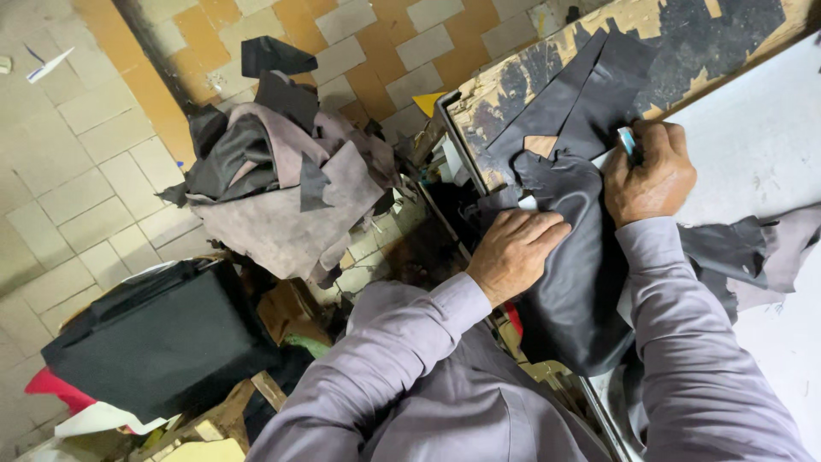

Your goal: The person places a cardboard pattern on a large piece of black leather, traces its outline with a marking tool, and cuts along the traced line using a utility knife. The person then removes the pattern and sets aside the cut leather piece.

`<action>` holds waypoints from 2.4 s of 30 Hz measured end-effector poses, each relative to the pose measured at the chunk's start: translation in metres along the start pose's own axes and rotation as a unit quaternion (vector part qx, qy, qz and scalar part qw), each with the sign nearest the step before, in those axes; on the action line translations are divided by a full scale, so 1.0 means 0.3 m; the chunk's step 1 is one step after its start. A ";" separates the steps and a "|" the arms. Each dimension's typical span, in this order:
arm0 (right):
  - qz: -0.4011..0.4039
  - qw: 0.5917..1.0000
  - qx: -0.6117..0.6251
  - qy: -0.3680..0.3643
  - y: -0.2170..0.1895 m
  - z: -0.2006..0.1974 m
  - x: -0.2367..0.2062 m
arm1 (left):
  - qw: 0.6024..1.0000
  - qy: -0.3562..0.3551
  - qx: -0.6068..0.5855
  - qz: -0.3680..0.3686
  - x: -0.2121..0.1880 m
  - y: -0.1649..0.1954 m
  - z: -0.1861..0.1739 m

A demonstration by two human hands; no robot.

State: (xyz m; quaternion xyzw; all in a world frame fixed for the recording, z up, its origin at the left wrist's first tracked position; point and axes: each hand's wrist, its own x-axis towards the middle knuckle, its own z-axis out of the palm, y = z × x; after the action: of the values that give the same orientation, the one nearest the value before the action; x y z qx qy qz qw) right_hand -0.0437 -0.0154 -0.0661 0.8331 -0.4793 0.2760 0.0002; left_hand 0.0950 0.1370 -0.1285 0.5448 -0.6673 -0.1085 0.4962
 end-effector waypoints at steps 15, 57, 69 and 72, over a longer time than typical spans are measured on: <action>-0.034 0.999 -0.007 -0.008 -0.148 -0.060 -0.048 | 0.992 -0.005 0.114 -0.053 -0.141 0.178 -0.032; -0.050 0.994 0.077 -0.059 0.173 -0.197 0.102 | 0.959 -0.220 0.149 -0.098 0.609 -0.016 -0.034; 0.180 0.981 0.070 0.005 0.176 -0.108 0.356 | 0.966 -0.179 0.142 -0.121 0.645 -0.005 0.079; 0.303 0.938 0.137 -0.097 0.167 -0.065 0.393 | 0.966 -0.189 0.124 -0.123 0.664 -0.028 0.079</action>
State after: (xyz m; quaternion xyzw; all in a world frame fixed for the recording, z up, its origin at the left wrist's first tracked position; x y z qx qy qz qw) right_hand -0.0469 -0.1314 -0.0085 0.6634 -0.6640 0.2437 -0.2443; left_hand 0.0988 -0.0419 -0.0375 0.6498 -0.6847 -0.1860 0.2726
